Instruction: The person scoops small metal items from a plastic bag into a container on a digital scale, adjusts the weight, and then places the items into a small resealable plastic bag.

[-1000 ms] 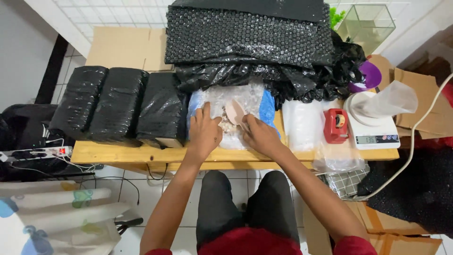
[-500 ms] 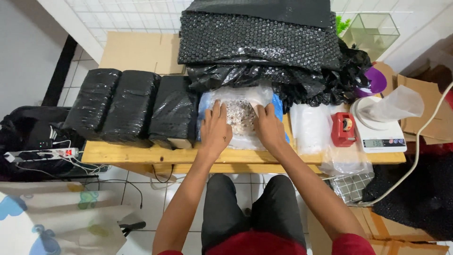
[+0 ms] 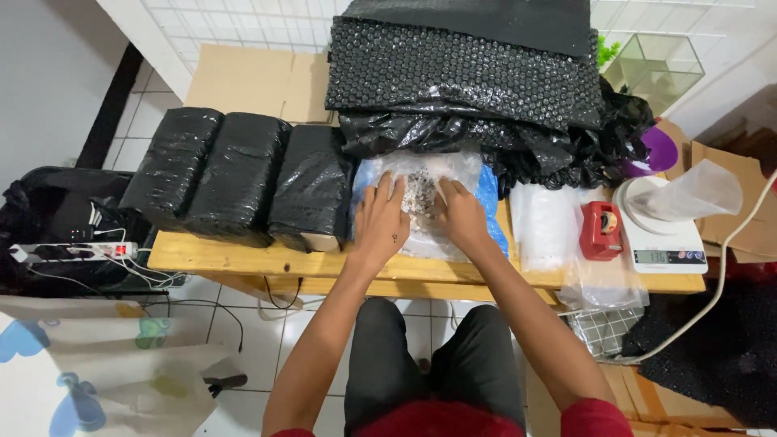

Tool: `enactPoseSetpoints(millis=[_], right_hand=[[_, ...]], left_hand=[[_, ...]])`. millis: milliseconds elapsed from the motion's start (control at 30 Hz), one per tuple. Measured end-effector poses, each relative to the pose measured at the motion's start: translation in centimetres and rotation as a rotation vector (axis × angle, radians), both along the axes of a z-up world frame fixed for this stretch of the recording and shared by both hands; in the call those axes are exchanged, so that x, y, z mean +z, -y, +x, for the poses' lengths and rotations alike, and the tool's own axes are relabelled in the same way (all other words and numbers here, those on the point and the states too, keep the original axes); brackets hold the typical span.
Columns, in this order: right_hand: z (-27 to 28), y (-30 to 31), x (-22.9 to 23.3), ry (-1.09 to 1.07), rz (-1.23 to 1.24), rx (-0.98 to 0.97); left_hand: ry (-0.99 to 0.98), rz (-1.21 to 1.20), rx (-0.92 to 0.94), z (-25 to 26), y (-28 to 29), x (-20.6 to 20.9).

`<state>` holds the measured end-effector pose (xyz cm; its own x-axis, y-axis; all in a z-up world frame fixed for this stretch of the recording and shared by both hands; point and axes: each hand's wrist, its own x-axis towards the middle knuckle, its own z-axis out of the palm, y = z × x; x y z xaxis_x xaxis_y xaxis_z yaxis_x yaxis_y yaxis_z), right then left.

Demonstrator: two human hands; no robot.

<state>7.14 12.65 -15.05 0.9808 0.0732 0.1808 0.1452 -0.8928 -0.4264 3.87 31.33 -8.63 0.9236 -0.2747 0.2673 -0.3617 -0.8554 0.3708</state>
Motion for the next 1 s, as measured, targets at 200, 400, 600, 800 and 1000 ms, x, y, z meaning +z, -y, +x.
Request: enactPoseSetpoints(millis=[200, 400, 600, 800, 1000], right_hand=[[-1.5, -0.9, 2.2, -0.122, -0.058, -0.011], [-1.6, 1.4, 2.7, -0.106, 0.001, -0.02], [0.8, 6.7, 4.3, 0.489, -0.222, -0.148], [2.5, 8.9, 7.7, 0.58, -0.487, -0.212], [6.1, 10.5, 7.2, 0.484, -0.514, -0.192]], left_hand=[[0.233, -0.012, 0.038, 1.9, 0.5, 0.1], [0.575, 0.156, 0.012, 4.5, 1.6, 3.7], [0.528, 0.381, -0.066, 7.8, 2.6, 4.3], [0.52, 0.426, -0.065, 10.2, 2.5, 3.1], [0.527, 0.434, -0.057, 12.2, 2.4, 3.3]])
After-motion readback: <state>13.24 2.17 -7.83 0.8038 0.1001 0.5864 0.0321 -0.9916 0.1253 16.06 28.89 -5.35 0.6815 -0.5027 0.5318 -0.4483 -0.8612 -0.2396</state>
